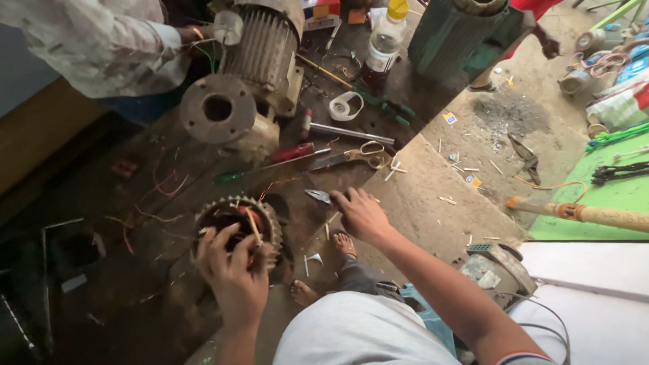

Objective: The person works on an electric motor stator on a cluttered workbench, inserting wooden wedges into the stator slots and pressing the windings into place. They pick up pliers to cut and trim the copper wires, then continue seating wedges around the stator by hand.

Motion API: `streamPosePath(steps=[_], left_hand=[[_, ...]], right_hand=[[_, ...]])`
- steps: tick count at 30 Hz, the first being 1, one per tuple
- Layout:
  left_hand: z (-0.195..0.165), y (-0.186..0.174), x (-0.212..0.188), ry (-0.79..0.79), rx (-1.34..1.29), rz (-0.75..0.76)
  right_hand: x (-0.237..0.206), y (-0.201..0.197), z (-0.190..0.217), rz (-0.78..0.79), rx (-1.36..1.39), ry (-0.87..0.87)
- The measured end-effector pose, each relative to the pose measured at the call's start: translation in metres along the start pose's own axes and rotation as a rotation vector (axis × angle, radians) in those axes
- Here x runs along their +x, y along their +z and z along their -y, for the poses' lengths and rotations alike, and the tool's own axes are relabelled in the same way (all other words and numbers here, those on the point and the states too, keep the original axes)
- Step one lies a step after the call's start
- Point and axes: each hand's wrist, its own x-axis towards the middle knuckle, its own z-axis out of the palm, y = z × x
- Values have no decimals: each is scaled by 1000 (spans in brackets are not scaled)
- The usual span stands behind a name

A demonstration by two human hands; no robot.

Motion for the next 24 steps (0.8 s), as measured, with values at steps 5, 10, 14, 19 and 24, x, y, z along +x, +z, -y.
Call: streamPosePath(steps=[5, 10, 14, 19, 24], left_hand=[[-5, 5, -21, -23, 44, -113], [-7, 26, -30, -167, 84, -219], [-7, 35, -30, -198, 236, -249], [-7, 38, -27, -146, 320, -326], [-5, 41, -26, -140, 341, -372]], right_hand=[[41, -1, -5, -135, -64, -219], [72, -5, -6, -80, -22, -247], [89, -19, 20, -213, 215, -485], [107, -29, 91, 124, 552, -606], [110, -24, 126, 371, 901, -735]])
